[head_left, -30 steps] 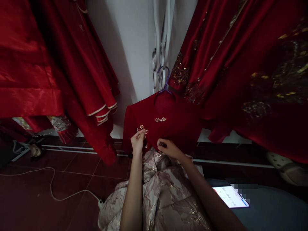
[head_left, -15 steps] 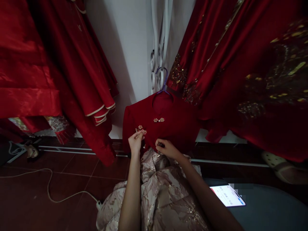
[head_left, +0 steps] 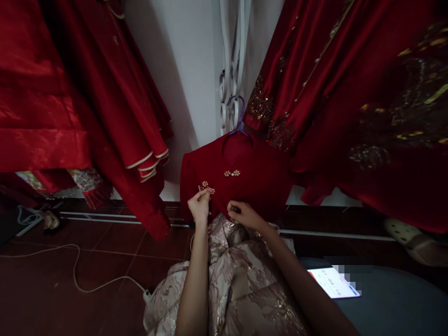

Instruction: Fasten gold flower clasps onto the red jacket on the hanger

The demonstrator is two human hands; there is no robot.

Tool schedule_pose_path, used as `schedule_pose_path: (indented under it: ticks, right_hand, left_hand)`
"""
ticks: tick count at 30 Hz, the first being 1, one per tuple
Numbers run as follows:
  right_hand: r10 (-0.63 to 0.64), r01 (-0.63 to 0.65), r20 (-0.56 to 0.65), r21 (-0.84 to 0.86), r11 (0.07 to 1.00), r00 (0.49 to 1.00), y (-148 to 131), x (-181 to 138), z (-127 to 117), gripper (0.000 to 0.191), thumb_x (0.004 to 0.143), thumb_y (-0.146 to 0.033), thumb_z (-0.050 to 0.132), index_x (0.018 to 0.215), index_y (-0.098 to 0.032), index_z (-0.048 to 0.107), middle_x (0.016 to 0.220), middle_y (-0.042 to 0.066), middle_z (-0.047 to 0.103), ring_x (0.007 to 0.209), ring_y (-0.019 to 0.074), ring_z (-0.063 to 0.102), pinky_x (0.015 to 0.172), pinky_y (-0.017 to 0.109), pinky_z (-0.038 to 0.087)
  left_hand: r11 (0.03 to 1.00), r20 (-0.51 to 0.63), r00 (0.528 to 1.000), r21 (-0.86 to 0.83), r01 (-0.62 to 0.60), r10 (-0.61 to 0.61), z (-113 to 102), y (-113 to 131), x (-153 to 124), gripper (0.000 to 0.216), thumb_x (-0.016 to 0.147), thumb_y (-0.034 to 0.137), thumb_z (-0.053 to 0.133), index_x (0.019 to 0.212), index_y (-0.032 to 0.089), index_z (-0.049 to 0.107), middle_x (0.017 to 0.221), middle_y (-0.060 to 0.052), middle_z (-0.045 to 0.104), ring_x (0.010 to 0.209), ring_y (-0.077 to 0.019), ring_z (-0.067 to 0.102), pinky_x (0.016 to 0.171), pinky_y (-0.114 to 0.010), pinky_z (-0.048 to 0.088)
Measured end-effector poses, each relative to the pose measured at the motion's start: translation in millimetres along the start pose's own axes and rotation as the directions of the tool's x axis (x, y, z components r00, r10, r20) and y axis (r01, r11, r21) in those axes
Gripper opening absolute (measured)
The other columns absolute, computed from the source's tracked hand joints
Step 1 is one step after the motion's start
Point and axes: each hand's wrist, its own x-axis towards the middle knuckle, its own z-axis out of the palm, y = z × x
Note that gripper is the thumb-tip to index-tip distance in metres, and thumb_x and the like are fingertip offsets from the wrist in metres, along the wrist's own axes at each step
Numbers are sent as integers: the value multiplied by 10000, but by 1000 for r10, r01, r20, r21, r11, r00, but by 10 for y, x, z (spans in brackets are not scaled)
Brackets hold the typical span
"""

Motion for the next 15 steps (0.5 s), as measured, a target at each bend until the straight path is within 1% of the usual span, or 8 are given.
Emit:
schedule_pose_path:
  ticks: [5,8,12,15]
  right_hand:
    - [1,-1,16,3,1000,1000,-18,0,8,47,680,-207,438,657,-179,468,571,-46,463,560,87,429,556,195,315]
    - [6,-6,18,11,1000,1000,-15,5,11,44,679,-210,443,659,-178,466,572,-46,464,559,87,429,555,195,319]
    - [2,-2,18,6,1000,1000,-4,10,9,41,674,-203,443,655,-177,468,578,-43,473,566,88,437,566,197,324]
    - [6,-6,21,9,1000,1000,11,13,5,44,675,-203,440,658,-177,471,577,-42,484,565,89,442,563,197,324]
  left_hand:
    - [991,-83,991,95,-96,105,4,-65,-5,274,617,304,700,828,130,714,831,-83,710,811,-201,665,769,-320,536]
    - [983,-79,987,127,-132,143,12,-62,-21,271,623,316,693,822,134,713,828,-81,710,802,-201,666,755,-311,535]
    - [990,-62,990,65,-126,130,39,-29,-35,263,637,301,681,829,122,689,783,-79,703,737,-171,664,692,-277,530]
    - [989,-52,988,35,-145,147,38,2,-41,281,641,292,684,862,125,637,716,-46,676,665,-136,644,628,-241,507]
